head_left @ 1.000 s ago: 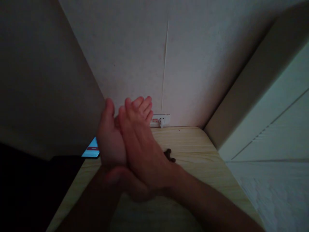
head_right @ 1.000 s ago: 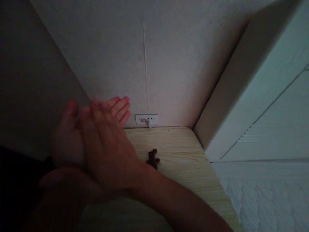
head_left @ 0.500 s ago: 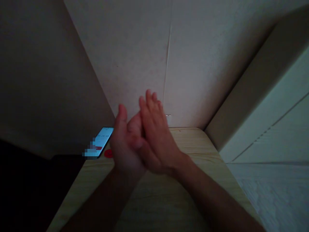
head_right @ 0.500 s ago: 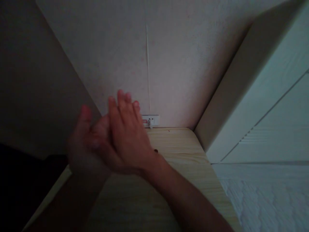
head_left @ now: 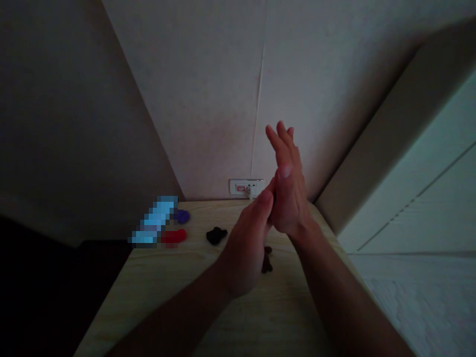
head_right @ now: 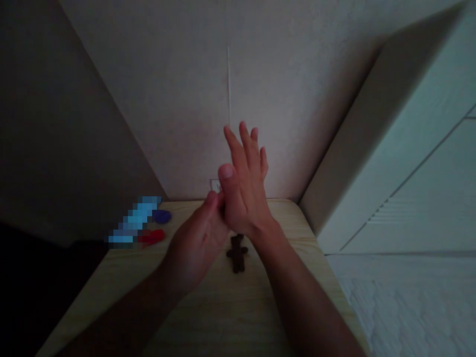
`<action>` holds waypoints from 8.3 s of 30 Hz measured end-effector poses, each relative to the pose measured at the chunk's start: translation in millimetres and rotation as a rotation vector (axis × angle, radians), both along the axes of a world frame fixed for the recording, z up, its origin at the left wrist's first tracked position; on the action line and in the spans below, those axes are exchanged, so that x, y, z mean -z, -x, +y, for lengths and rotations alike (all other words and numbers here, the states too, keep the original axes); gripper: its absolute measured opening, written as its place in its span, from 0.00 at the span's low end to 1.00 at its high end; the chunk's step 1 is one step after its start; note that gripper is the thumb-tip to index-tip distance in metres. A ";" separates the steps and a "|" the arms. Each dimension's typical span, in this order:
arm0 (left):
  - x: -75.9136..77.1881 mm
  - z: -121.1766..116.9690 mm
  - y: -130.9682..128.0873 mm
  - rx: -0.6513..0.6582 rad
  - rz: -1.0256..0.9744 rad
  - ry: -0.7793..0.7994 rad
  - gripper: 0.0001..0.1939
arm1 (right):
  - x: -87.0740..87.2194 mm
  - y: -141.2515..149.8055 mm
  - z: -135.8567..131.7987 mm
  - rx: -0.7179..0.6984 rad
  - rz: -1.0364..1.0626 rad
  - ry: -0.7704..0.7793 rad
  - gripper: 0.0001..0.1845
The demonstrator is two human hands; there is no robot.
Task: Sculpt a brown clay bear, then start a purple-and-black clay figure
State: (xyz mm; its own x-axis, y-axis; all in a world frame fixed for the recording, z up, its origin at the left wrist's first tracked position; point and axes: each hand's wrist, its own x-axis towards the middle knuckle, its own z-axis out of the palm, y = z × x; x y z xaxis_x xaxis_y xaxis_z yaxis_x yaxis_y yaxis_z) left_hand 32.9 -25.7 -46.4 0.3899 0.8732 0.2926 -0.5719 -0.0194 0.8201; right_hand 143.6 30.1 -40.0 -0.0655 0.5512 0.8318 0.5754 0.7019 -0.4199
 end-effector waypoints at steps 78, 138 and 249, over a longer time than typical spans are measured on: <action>-18.8 32.5 40.0 -0.488 0.353 -0.245 0.04 | -20.1 10.4 -12.0 -0.534 0.688 0.674 0.11; -10.2 45.2 45.9 -0.474 0.190 -0.158 0.13 | -19.6 -0.4 -14.4 -0.133 -0.103 0.048 0.11; -14.2 47.6 56.8 -0.383 0.155 -0.156 0.01 | -15.4 1.9 -18.4 -0.210 0.093 0.162 0.09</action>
